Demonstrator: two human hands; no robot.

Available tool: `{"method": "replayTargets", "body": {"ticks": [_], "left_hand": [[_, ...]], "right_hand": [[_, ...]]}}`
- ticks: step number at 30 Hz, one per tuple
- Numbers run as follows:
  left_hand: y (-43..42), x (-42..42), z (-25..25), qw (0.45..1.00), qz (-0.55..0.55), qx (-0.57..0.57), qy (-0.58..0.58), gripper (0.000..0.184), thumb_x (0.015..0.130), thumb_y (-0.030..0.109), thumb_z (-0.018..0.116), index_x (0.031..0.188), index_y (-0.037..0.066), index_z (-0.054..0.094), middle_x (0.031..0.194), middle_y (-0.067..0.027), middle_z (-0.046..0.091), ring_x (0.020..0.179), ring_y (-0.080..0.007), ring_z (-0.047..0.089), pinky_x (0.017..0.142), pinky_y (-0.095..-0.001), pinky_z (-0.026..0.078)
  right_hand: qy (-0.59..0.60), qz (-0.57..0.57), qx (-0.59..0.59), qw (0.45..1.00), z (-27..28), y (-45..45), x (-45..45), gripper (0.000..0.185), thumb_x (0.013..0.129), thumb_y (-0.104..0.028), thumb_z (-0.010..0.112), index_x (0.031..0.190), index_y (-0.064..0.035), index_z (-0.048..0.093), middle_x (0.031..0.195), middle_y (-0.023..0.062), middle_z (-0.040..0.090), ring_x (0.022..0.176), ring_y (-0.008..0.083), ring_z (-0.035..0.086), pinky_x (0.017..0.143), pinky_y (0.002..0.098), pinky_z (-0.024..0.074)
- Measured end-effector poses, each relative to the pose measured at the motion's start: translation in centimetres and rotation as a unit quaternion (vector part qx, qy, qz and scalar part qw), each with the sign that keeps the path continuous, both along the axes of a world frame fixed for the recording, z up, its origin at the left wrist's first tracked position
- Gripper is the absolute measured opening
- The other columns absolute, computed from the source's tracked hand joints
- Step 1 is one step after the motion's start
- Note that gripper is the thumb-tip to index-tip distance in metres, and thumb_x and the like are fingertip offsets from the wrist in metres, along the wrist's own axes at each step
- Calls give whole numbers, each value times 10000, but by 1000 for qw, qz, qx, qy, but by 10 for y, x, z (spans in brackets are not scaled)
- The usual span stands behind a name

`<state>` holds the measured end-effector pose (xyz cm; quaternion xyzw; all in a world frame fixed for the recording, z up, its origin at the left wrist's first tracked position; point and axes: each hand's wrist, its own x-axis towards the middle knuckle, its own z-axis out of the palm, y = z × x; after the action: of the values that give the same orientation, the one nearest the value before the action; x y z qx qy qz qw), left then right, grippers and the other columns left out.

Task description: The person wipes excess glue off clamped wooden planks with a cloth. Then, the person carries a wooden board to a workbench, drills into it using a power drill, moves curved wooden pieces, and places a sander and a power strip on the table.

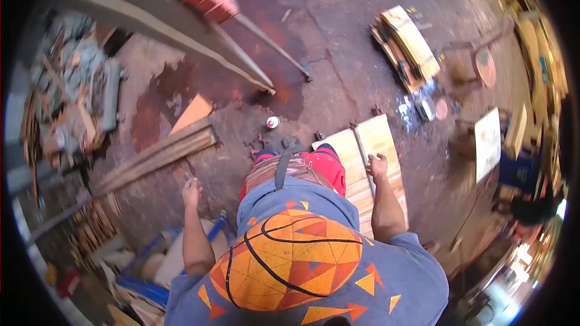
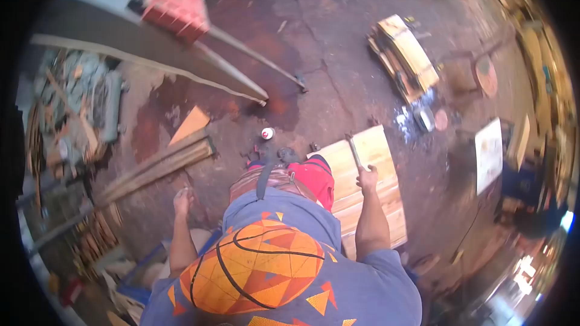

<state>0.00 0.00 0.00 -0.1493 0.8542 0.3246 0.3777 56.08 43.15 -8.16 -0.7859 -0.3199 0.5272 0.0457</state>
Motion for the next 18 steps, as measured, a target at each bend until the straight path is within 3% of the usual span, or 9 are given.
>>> {"method": "replayTargets", "body": {"ticks": [2,4,7,9,11,13,15,17,18], "left_hand": [[10,-38,-16,996,-70,40,27,453,987,283,612,1325,-17,578,1109,-95,655,886,-164,634,724,-274,532],[59,-77,55,985,-154,22,80,471,988,293,616,1310,-47,570,1118,-90,650,893,-160,621,740,-277,533],[147,-29,-16,957,-249,143,27,461,993,298,597,1295,-48,564,1060,-90,648,859,-141,607,733,-269,517],[147,-44,-60,942,-300,149,-2,411,999,300,573,1223,-43,595,963,-73,651,794,-134,607,678,-259,502],[144,-66,-69,936,-333,110,-28,355,989,308,576,1112,-21,628,847,-43,630,706,-127,585,614,-262,488],[115,-119,-84,942,-328,30,-65,304,977,312,584,1007,14,638,762,-31,601,644,-136,567,559,-278,470],[78,-164,-118,956,-222,29,-188,297,970,319,575,873,42,619,713,-40,575,576,-152,557,515,-289,460],[59,-179,-125,963,-246,-6,-106,319,969,329,543,802,60,582,680,-53,569,503,-169,543,466,-321,465],[61,-179,-124,960,-262,-19,-101,329,968,338,539,793,61,574,696,-56,579,511,-170,552,466,-332,478]], "right_hand": [[-52,-47,-13,997,16,-58,16,631,900,-222,692,1416,-22,388,874,131,637,658,200,617,496,361,528],[-55,-54,-38,996,-37,-123,-9,640,887,-227,697,1406,-2,397,873,144,642,661,217,628,502,369,535],[-197,-39,-6,980,-10,-128,69,695,850,-254,715,1391,53,406,902,189,660,710,260,667,540,397,561],[-157,-97,-36,982,66,-127,12,696,823,-279,685,1351,119,469,1219,319,613,1038,375,677,829,386,586],[-202,-24,33,979,-1,-165,-7,688,818,-304,715,1344,85,502,1214,293,635,1080,372,665,917,395,544],[-111,-42,-6,993,33,-165,-80,675,804,-340,752,1319,45,547,1211,274,648,1115,359,653,961,396,515],[-76,-6,-17,997,35,-175,-100,666,801,-350,763,1308,31,561,1213,266,650,1113,355,654,956,393,517],[-39,23,-12,999,26,-173,-121,657,798,-361,773,1298,16,575,1214,257,652,1111,350,656,951,391,519],[-43,22,25,999,4,-177,-127,623,818,-329,761,1286,34,569,992,208,668,844,279,643,738,369,511]]}}
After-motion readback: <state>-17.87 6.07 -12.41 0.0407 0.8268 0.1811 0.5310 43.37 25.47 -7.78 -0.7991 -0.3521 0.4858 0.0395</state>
